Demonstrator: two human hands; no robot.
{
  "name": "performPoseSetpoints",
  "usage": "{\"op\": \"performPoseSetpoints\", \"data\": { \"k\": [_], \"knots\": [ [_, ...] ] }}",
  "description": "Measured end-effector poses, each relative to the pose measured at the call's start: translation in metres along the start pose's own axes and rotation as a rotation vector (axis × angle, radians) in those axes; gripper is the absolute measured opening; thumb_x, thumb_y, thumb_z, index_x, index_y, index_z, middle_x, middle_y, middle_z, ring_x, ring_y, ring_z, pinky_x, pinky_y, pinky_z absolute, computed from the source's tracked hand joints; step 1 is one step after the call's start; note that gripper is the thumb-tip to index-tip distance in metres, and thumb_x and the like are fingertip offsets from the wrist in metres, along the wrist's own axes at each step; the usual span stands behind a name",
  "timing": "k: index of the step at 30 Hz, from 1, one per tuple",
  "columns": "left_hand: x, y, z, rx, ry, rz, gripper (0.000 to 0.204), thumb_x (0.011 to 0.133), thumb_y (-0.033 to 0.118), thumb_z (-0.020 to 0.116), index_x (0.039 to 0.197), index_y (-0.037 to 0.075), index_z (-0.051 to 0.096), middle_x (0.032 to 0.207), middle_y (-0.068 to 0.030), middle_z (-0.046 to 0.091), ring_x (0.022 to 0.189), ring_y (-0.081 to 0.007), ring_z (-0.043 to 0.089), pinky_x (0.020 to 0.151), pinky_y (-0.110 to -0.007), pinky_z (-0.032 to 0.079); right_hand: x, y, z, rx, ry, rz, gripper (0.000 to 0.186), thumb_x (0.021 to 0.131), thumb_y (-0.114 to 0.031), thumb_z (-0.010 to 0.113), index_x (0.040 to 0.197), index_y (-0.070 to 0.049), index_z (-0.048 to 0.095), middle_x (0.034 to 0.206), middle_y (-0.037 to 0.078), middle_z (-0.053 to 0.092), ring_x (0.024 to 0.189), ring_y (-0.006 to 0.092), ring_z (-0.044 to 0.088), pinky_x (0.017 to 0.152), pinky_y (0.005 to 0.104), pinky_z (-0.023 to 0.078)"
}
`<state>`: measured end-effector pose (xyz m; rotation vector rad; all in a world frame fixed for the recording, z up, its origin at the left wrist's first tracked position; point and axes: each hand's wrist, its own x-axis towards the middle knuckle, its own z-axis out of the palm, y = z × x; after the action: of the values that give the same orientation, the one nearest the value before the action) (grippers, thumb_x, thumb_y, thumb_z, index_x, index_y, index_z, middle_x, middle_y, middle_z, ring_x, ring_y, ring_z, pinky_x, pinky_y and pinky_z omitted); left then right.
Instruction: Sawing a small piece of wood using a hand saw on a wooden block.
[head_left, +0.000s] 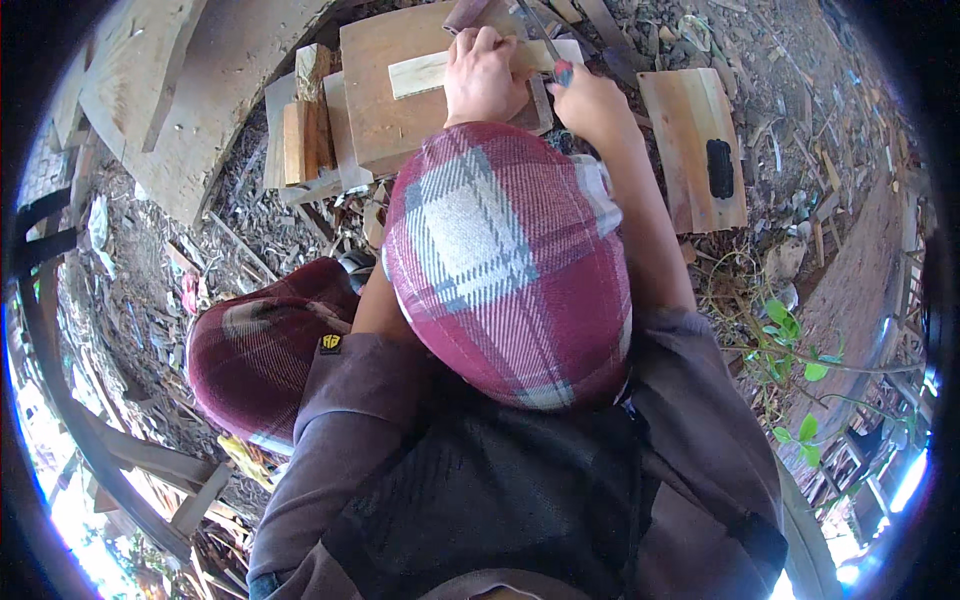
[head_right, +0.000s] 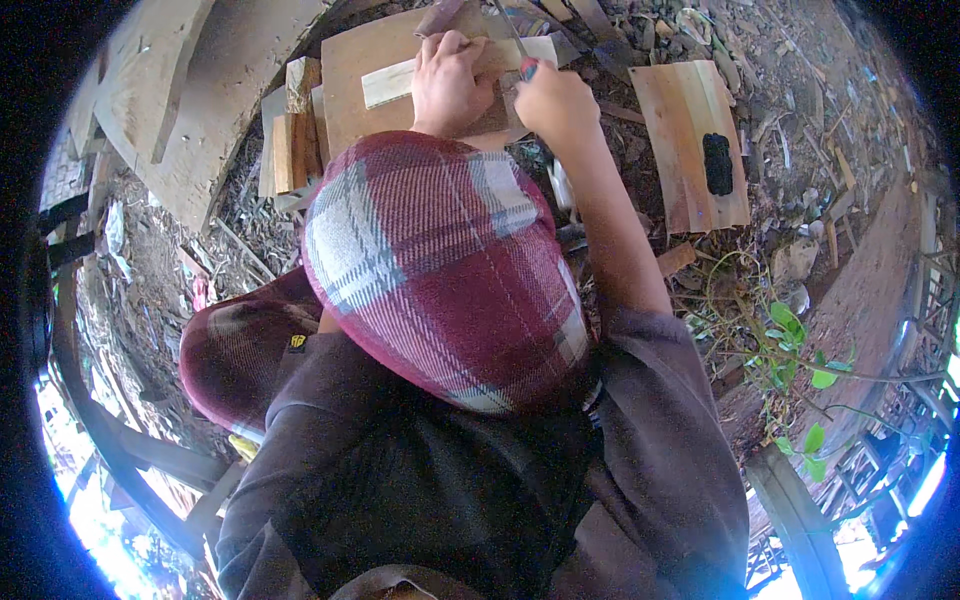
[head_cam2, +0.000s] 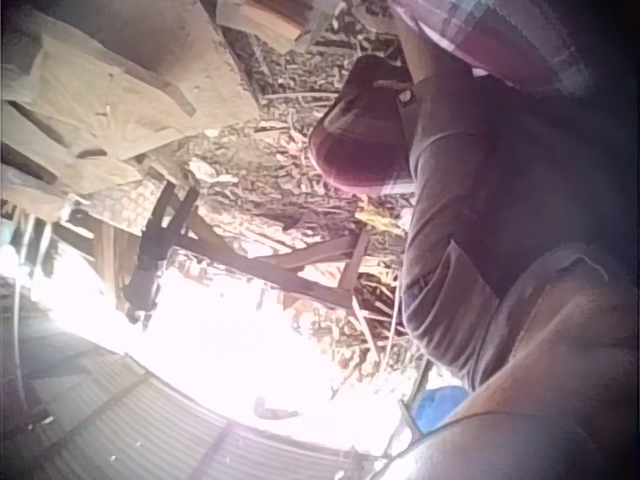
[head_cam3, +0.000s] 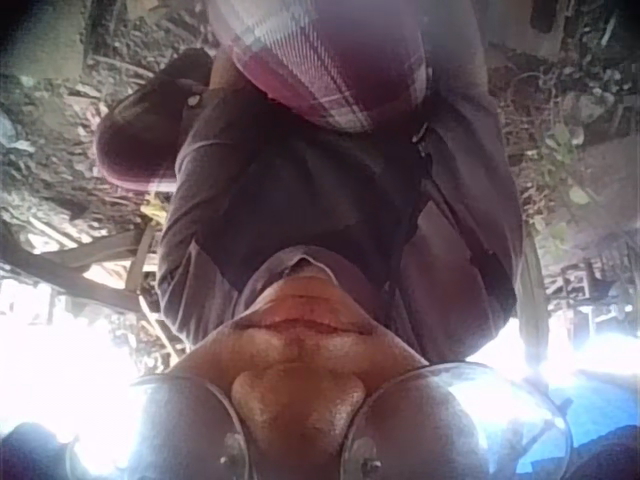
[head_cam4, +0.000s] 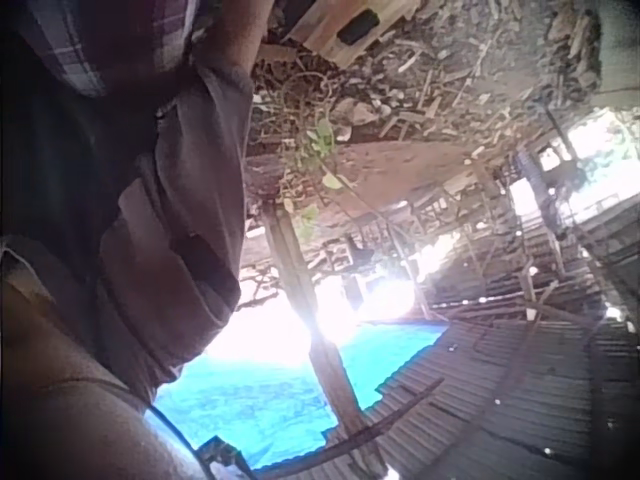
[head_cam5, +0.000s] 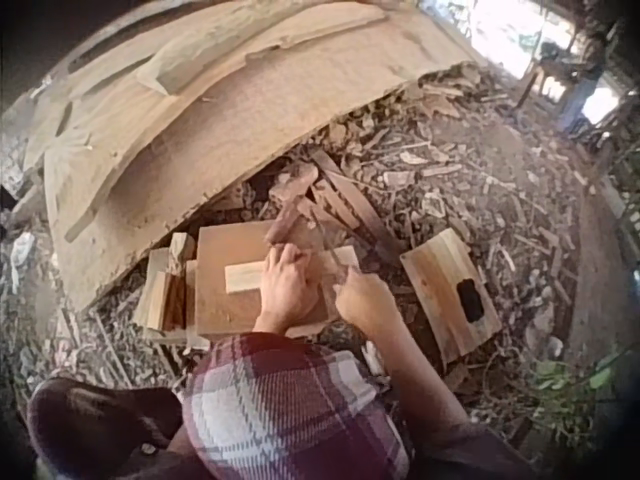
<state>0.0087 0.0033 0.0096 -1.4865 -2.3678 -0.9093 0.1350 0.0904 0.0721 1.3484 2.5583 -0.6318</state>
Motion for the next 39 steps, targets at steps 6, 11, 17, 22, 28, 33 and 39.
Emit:
{"op": "performPoseSetpoints", "data": {
  "k": [6,11,17,22,28,33,39],
  "knots": [
    [-0.009,-0.012,-0.008,0.033,-0.023,-0.048,0.043,0.076,0.031,0.075,0.113,0.010,0.070,0.108,-0.0087,0.058,0.111,-0.0329,0.052,0.095,-0.043,0.045,-0.086,0.004,-0.022,0.103,-0.142,0.057,0.045,0.093,-0.036,0.056,0.123,-0.004,0.055,0.112,0.031,0.064,0.110,0.0476,0.059,0.094,0.0528,0.047],
    [-0.005,-0.008,-0.002,-0.006,-0.008,0.012,0.042,0.076,0.031,0.075,0.111,0.009,0.070,0.107,-0.0096,0.059,0.109,-0.0336,0.054,0.092,-0.042,0.048,-0.034,0.014,-0.003,0.091,-0.041,-0.029,0.043,0.092,-0.037,0.057,0.118,-0.002,0.058,0.111,0.030,0.064,0.107,0.0467,0.061,0.093,0.0520,0.048],
    [-0.001,-0.001,0.004,-0.015,-0.030,-0.036,0.043,0.072,0.028,0.078,0.110,0.010,0.071,0.107,-0.0089,0.059,0.112,-0.0327,0.053,0.095,-0.043,0.048,-0.001,0.013,0.008,0.024,0.035,-0.049,0.043,0.091,-0.037,0.058,0.115,-0.001,0.059,0.104,0.030,0.066,0.104,0.0475,0.062,0.090,0.0528,0.049],
    [-0.006,-0.014,-0.010,0.039,0.003,-0.041,0.045,0.073,0.031,0.077,0.111,0.008,0.070,0.106,-0.0097,0.060,0.109,-0.0321,0.055,0.092,-0.042,0.049,-0.086,0.005,-0.009,0.070,-0.068,0.036,0.043,0.092,-0.037,0.057,0.119,-0.004,0.056,0.102,0.032,0.066,0.103,0.0477,0.062,0.090,0.0534,0.049],
    [0.003,0.004,-0.026,-0.150,-0.046,-0.042,0.027,0.078,0.017,0.066,0.100,0.001,0.068,0.102,-0.0164,0.055,0.110,-0.0384,0.049,0.093,-0.043,0.046,-0.047,0.013,-0.001,0.065,-0.044,0.007,0.044,0.092,-0.037,0.057,0.122,-0.004,0.056,0.105,0.030,0.066,0.104,0.0473,0.062,0.091,0.0523,0.049],
    [0.006,0.009,-0.022,-0.172,-0.027,-0.046,0.024,0.078,0.016,0.064,0.096,0.000,0.067,0.100,-0.0165,0.055,0.107,-0.0377,0.050,0.091,-0.043,0.046,0.014,0.004,0.002,-0.093,0.002,-0.074,0.046,0.092,-0.040,0.056,0.121,-0.004,0.059,0.110,0.028,0.066,0.106,0.0462,0.062,0.093,0.0505,0.050],
    [0.002,0.001,-0.022,-0.171,-0.010,0.028,0.023,0.076,0.015,0.062,0.092,-0.001,0.067,0.099,-0.0174,0.055,0.106,-0.0376,0.050,0.090,-0.043,0.047,0.002,0.000,-0.019,-0.178,-0.034,-0.093,0.059,0.094,-0.049,0.051,0.124,0.002,0.052,0.114,0.033,0.062,0.110,0.0490,0.059,0.095,0.0524,0.046]
  ]
}}
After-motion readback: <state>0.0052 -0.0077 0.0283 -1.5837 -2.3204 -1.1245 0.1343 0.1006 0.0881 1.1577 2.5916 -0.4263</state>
